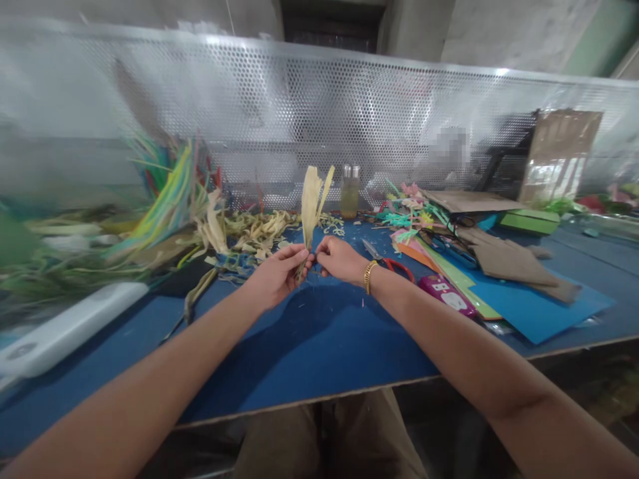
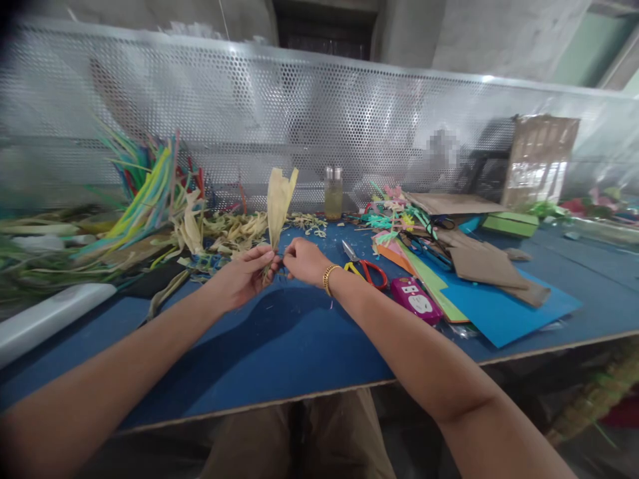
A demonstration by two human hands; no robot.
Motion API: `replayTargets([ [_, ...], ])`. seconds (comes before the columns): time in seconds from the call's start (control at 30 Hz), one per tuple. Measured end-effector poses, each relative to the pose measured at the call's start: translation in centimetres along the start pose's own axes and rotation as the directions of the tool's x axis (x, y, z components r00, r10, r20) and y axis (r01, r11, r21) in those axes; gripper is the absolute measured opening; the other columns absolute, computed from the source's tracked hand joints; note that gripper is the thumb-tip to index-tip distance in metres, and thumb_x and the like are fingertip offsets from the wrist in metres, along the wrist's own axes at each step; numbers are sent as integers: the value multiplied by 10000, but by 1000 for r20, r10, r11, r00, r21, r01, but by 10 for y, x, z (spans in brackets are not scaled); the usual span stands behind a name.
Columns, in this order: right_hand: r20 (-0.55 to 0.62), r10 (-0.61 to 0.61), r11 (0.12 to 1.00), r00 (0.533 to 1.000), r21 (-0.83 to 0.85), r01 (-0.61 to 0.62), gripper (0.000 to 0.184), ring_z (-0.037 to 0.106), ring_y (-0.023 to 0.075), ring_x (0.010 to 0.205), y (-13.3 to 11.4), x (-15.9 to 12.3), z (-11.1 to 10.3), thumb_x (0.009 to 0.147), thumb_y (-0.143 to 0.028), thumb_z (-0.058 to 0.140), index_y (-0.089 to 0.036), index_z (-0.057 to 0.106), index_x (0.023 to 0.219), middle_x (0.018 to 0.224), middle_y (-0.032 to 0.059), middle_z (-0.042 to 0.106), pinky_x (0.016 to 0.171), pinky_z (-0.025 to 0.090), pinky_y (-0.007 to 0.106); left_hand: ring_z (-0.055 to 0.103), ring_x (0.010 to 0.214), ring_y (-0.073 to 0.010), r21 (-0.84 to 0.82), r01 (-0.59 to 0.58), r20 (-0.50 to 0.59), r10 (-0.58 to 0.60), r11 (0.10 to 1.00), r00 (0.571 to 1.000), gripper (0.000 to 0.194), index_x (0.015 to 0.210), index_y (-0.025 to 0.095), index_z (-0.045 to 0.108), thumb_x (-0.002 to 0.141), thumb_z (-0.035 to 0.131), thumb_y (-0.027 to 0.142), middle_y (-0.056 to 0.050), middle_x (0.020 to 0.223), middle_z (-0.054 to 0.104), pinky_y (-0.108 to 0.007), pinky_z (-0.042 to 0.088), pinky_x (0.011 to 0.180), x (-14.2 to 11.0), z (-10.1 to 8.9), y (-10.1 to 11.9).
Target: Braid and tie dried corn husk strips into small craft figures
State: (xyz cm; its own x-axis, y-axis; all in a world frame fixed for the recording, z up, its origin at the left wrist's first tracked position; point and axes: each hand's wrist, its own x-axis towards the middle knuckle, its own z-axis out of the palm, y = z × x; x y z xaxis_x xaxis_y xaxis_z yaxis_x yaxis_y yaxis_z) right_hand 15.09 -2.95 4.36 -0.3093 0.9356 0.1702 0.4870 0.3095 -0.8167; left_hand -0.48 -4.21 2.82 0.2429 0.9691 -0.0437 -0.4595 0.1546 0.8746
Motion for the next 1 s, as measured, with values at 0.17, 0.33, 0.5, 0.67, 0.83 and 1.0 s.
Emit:
replayTargets([
  [0.17,19,117,987,993,105,-118,87,561,103,445,0,0,9,812,-169,487,-200,406,812,610,-18,546,345,367,176,602,558,-64,38,-43,8,43,998,999,129,791,151,605,716,696,97,-8,683,654,-138,505,531,0,-1,-2],
  [0.33,132,188,934,973,282,-219,120,445,56,400,-6,-1,6,796,-108,473,-198,397,823,562,-53,493,348,321,154,598,558,-63,24,-31,-12,31,999,999,166,786,156,597,691,714,88,9,692,641,-148,505,520,-1,0,0],
  [0.5,177,181,863,967,443,-243,189,341,53,394,-6,1,-5,742,-77,448,-199,410,881,550,-72,438,367,280,172,602,574,-67,8,-8,16,8,1000,1000,165,787,169,586,703,708,96,38,645,591,-145,501,525,-1,-3,2],
  [0.67,82,101,952,992,280,-120,219,362,78,451,-5,3,-15,715,-89,427,-170,544,881,566,-42,440,428,308,213,595,573,-65,-18,23,36,-23,1000,999,154,776,165,569,720,685,81,34,651,579,-146,498,527,-2,-4,4],
  [0.83,-13,-201,978,980,-53,200,166,447,92,598,-4,1,-20,751,-224,566,-146,642,876,668,-12,551,599,374,236,594,571,-70,-35,51,57,-49,998,997,130,786,165,568,748,654,76,30,622,566,-144,497,522,-1,-6,4],
  [1.0,-65,-302,948,951,-129,292,134,477,89,642,-2,2,-21,749,-266,621,-140,667,750,683,-8,604,643,363,229,589,570,-56,-84,85,75,-78,993,994,117,792,158,574,775,614,49,14,649,580,-128,503,538,-2,-3,6],
])
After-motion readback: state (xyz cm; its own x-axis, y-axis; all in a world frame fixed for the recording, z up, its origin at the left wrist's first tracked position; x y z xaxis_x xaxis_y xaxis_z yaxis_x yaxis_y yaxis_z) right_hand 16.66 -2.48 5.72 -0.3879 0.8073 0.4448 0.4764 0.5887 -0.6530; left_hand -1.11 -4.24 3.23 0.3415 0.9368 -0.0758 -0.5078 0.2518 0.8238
